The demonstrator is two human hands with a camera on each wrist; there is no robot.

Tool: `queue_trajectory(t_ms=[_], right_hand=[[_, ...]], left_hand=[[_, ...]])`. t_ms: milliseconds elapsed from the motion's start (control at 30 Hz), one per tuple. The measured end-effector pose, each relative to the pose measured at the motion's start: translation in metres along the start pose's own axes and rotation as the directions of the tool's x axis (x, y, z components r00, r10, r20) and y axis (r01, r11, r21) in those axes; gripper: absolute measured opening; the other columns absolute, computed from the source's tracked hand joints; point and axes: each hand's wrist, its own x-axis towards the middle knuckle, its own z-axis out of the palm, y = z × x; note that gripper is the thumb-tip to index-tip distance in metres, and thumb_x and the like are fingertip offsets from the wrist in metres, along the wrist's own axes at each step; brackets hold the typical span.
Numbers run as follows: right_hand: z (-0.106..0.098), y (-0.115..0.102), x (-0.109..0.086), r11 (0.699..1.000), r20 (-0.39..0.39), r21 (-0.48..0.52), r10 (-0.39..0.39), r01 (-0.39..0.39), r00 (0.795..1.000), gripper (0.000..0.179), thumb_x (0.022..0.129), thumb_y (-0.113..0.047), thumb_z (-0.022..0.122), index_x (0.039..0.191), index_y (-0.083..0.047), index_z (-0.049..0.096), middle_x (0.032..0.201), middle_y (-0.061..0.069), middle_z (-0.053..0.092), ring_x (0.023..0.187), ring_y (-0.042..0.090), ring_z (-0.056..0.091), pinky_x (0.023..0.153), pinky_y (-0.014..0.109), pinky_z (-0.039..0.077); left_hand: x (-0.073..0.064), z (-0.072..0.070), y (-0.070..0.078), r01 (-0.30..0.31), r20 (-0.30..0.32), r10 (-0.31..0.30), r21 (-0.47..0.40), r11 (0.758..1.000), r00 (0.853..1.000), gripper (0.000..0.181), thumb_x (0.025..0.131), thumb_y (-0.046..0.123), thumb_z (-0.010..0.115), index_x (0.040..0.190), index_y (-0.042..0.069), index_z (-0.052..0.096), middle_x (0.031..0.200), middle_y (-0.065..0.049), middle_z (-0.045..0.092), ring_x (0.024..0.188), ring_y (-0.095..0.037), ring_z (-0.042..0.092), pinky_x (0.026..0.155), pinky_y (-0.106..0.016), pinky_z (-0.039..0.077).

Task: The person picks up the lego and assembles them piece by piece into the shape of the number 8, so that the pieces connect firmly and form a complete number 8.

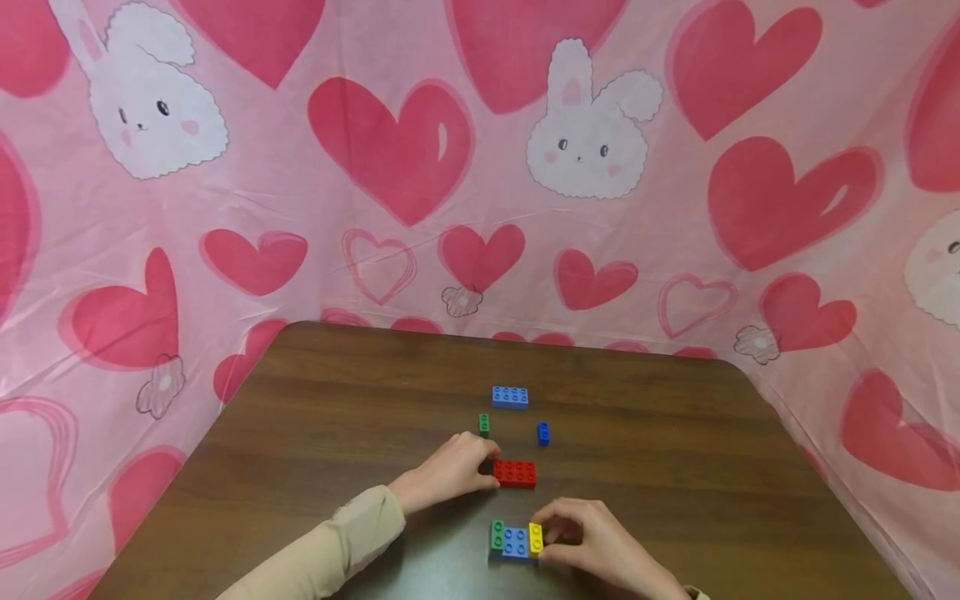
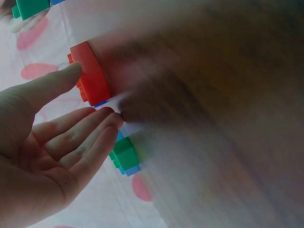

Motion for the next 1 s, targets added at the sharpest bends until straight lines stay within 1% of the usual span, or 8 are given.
queue_trajectory(t_ms=[167, 367, 533, 767, 1000], right_hand=[[-0.0006, -0.0001, 0.0001, 1.0, 0.009, 0.016, 0.018, -0.018, 1.0, 0.031, 0.089, -0.023, 0.074, 0.116, -0.008, 0.068, 0.106, 0.008, 0.072, 0.082, -0.001, 0.064, 0.076, 0.017, 0.053], [-0.0008, -0.0002, 0.0, 0.999, 0.021, 0.027, 0.038, -0.039, 0.999, 0.033, 0.089, -0.023, 0.074, 0.117, -0.007, 0.068, 0.107, 0.008, 0.072, 0.082, 0.0, 0.064, 0.077, 0.016, 0.053], [-0.0008, -0.0003, 0.0, 0.999, 0.018, 0.035, 0.037, -0.038, 0.999, 0.032, 0.089, -0.022, 0.074, 0.117, -0.008, 0.068, 0.106, 0.008, 0.072, 0.082, 0.0, 0.064, 0.077, 0.017, 0.053], [0.0003, 0.0019, -0.0007, 1.0, 0.006, 0.013, 0.0, 0.0, 1.0, 0.031, 0.089, -0.024, 0.074, 0.115, -0.008, 0.069, 0.105, 0.007, 0.073, 0.081, -0.002, 0.064, 0.075, 0.017, 0.054], [0.0006, 0.0023, -0.0004, 0.999, 0.002, 0.031, 0.01, -0.01, 1.0, 0.03, 0.089, -0.021, 0.074, 0.116, -0.008, 0.069, 0.105, 0.009, 0.073, 0.081, -0.001, 0.065, 0.075, 0.017, 0.053]], left_hand=[[0.0012, -0.0003, 0.0016, 0.007, 0.015, -0.007, 0.022, 1.0, 1.0, 0.037, 0.081, 0.026, 0.083, 0.111, 0.007, 0.074, 0.104, -0.005, 0.077, 0.079, -0.005, 0.065, 0.077, -0.021, 0.057], [0.0014, 0.0004, 0.0025, 0.025, 0.038, -0.025, 0.018, 1.0, 0.999, 0.035, 0.081, 0.026, 0.082, 0.111, 0.01, 0.075, 0.102, -0.002, 0.077, 0.073, -0.001, 0.06, 0.075, -0.018, 0.055], [0.0017, 0.0009, 0.0035, 0.009, 0.021, -0.01, 0.028, 1.0, 1.0, 0.032, 0.081, 0.024, 0.083, 0.109, 0.01, 0.076, 0.1, -0.002, 0.078, 0.07, 0.001, 0.057, 0.072, -0.016, 0.054], [0.0022, 0.0014, 0.0049, -0.009, 0.002, 0.009, 0.057, 0.998, 1.0, 0.028, 0.081, 0.022, 0.082, 0.105, 0.009, 0.077, 0.097, -0.003, 0.078, 0.069, -0.001, 0.06, 0.069, -0.016, 0.053], [0.0025, 0.0029, 0.0031, -0.016, -0.011, 0.016, 0.07, 0.997, 1.0, 0.026, 0.082, 0.023, 0.082, 0.103, 0.008, 0.077, 0.092, -0.001, 0.077, 0.066, 0.0, 0.053, 0.065, -0.015, 0.048]])
